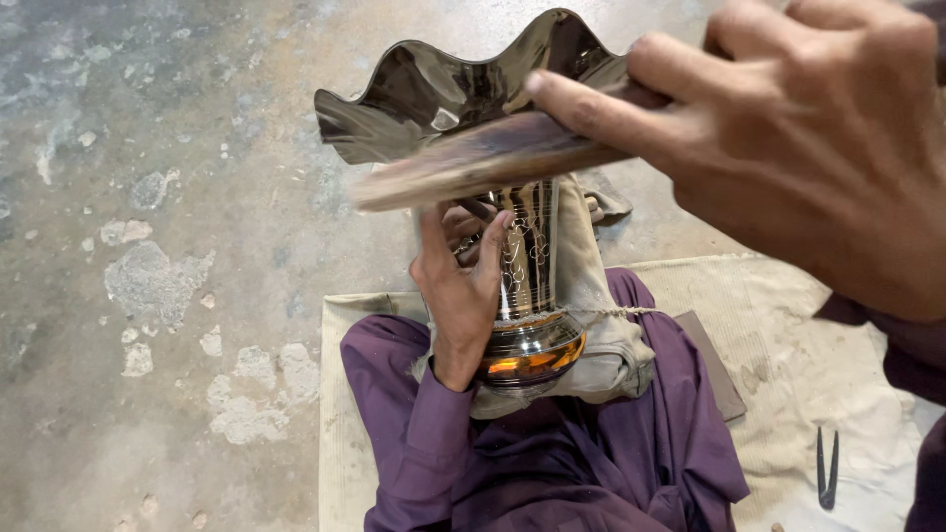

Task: The person sits on the floor with a brass vase resting on a lap cushion and embosses a decorative pattern into its surface. They hold a punch against the metal with one hand and strike it with a wooden mallet in the other, repositioning the punch repeatedly to work the design around the vase body.

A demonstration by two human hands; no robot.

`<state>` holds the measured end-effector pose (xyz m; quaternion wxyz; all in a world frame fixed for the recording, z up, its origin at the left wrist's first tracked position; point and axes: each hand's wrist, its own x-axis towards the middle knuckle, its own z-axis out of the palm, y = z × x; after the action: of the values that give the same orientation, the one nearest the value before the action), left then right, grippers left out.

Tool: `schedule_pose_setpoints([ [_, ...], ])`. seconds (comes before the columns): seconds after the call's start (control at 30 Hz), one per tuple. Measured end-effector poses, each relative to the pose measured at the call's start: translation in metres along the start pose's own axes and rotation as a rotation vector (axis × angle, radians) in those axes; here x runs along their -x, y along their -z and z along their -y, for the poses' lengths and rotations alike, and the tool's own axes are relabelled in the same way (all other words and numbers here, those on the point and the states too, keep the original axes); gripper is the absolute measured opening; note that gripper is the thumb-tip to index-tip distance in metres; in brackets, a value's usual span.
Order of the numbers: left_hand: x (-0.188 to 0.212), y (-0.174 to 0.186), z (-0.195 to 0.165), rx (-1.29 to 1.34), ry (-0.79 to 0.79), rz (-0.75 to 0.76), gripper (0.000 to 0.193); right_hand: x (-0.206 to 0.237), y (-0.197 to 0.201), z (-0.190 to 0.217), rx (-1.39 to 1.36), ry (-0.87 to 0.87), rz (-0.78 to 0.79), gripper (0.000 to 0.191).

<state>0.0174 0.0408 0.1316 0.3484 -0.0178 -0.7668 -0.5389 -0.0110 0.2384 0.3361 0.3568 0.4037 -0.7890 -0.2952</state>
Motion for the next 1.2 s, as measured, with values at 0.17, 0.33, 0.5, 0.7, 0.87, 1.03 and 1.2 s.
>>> schedule_pose_setpoints([
  [0.17,-0.002,-0.001,-0.003,0.015,-0.004,-0.003,0.046,0.003,-0.006,0.000,-0.078,-0.044,0.066,0.046],
  [0.33,-0.004,-0.002,-0.003,0.007,-0.058,0.018,0.046,0.006,-0.012,0.002,-0.284,-0.131,0.041,0.050],
  [0.5,-0.002,-0.001,-0.002,-0.018,0.008,0.063,0.053,0.013,-0.008,0.001,0.005,-0.059,0.046,0.046],
  [0.7,0.001,-0.002,0.005,0.038,-0.093,0.104,0.052,0.022,-0.010,-0.006,-0.062,-0.048,0.015,0.052],
  [0.87,0.002,-0.003,0.008,0.007,-0.111,0.110,0.050,0.019,-0.012,-0.008,-0.199,-0.110,0.295,0.060],
  [1.03,-0.001,-0.004,0.006,-0.045,-0.098,0.077,0.050,0.013,-0.008,-0.003,-0.329,-0.176,0.153,0.055],
  [1.2,0.004,0.005,0.011,-0.059,-0.178,0.068,0.045,0.040,-0.031,0.000,-0.177,-0.140,0.202,0.049],
])
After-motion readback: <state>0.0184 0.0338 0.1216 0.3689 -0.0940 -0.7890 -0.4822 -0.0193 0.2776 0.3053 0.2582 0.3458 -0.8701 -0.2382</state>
